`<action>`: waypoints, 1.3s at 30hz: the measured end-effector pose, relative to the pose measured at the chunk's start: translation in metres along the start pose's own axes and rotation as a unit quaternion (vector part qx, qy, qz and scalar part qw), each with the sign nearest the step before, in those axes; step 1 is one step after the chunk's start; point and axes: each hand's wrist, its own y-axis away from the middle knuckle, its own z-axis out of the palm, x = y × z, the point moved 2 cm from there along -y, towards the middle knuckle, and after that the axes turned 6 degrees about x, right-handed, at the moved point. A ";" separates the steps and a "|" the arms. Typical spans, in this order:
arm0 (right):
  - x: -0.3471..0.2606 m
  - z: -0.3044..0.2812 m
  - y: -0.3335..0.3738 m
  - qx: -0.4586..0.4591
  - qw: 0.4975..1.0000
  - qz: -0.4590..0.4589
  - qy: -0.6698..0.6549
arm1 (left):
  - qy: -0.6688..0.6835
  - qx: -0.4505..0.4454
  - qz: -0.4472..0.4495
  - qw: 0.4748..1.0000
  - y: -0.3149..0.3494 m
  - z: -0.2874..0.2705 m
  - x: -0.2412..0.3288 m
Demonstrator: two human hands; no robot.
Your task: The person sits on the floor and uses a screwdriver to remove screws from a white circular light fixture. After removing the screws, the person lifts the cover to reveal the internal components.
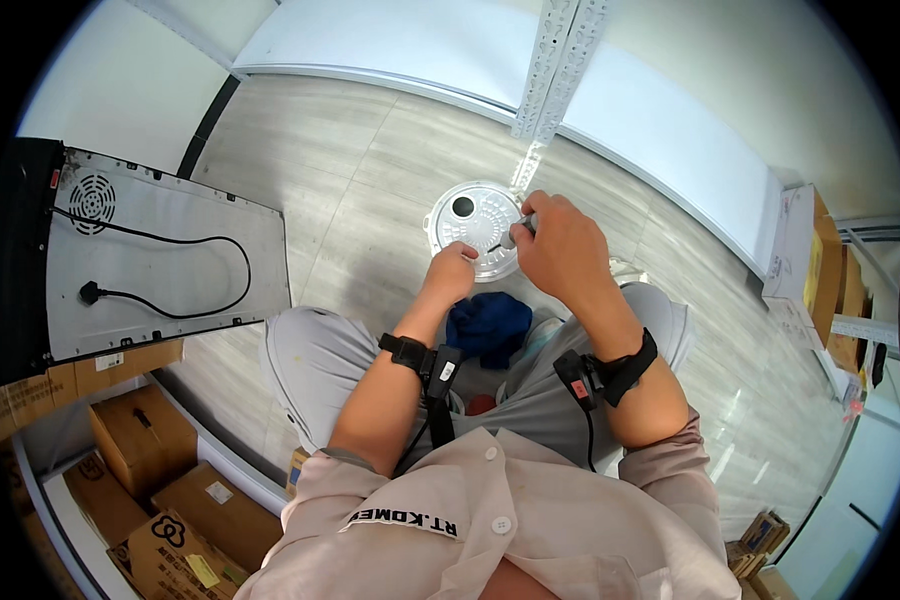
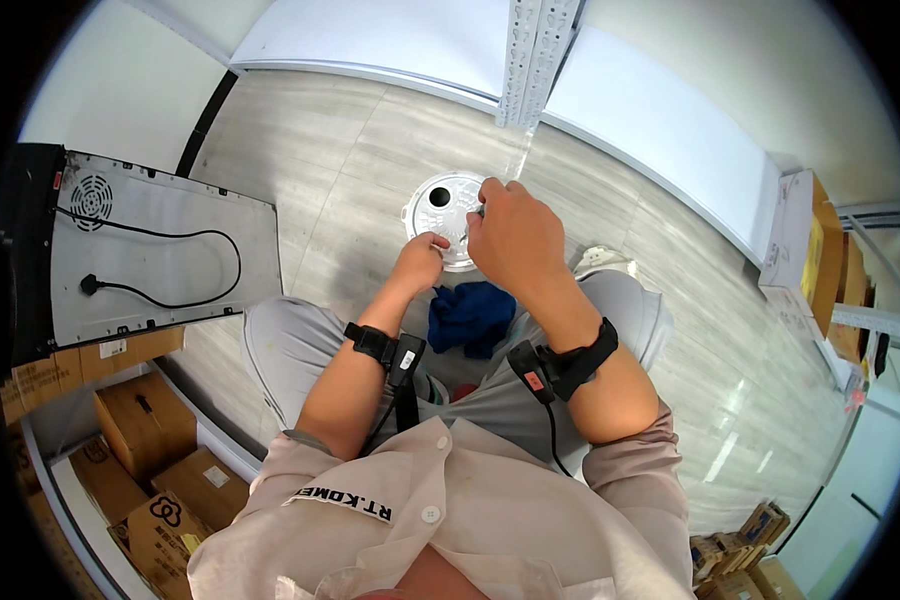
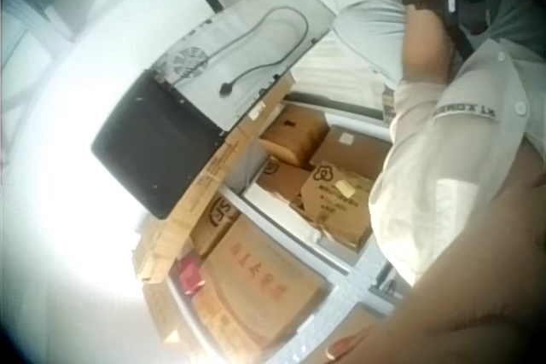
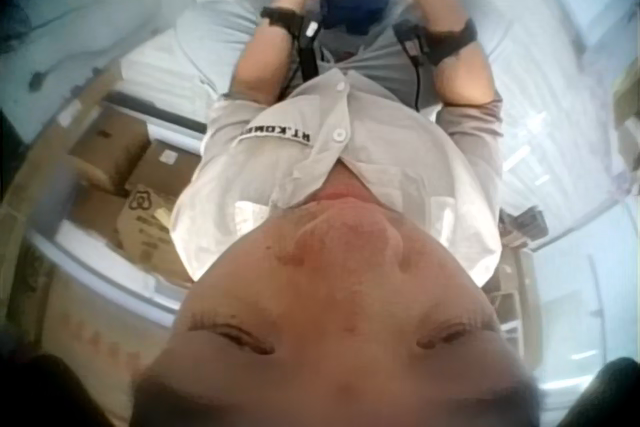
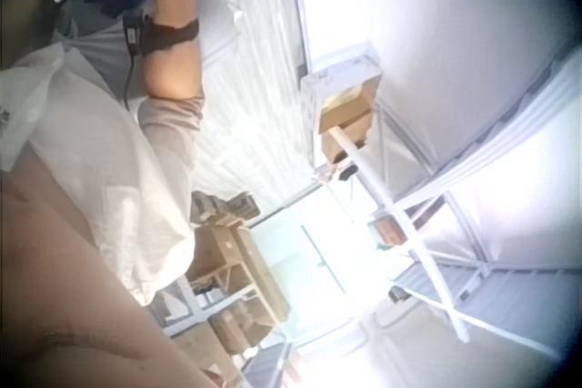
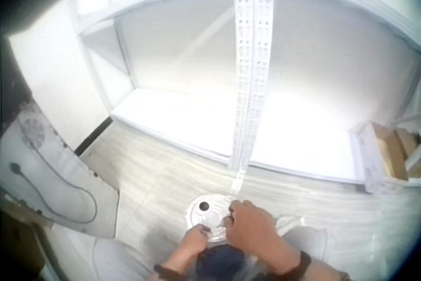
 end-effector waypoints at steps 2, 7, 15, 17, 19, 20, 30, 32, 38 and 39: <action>0.003 -0.001 0.000 0.000 1.000 0.004 0.001 | 0.004 0.019 -0.003 1.000 0.003 -0.001 0.009; 0.000 0.001 0.002 0.004 0.999 0.011 -0.033 | -0.221 0.066 0.229 0.946 0.034 0.029 -0.011; -0.001 -0.001 0.001 -0.022 0.999 0.018 -0.029 | -0.201 0.070 0.206 0.955 0.028 0.035 -0.030; 0.002 -0.001 0.000 -0.021 0.999 0.021 -0.026 | -0.217 0.066 0.214 0.950 0.028 0.031 -0.025; -0.002 0.000 0.000 -0.023 0.999 0.019 -0.025 | -0.235 0.071 0.216 0.945 0.027 0.025 -0.028; -0.004 0.000 -0.001 -0.030 0.999 0.017 -0.023 | -0.240 0.081 0.208 0.945 0.027 0.021 -0.030; -0.007 0.004 -0.001 -0.065 0.998 -0.001 -0.007 | -0.225 0.078 0.115 0.964 0.031 -0.009 -0.020; -0.006 0.005 -0.001 -0.062 0.998 -0.003 -0.008 | -0.246 0.076 0.114 0.960 0.033 -0.006 -0.016; -0.005 0.001 0.000 -0.063 0.998 -0.002 -0.014 | -0.262 0.076 0.108 0.956 0.033 -0.001 -0.029; -0.006 0.001 0.001 -0.060 0.998 -0.005 -0.013 | -0.243 0.089 0.110 0.960 0.033 0.001 -0.030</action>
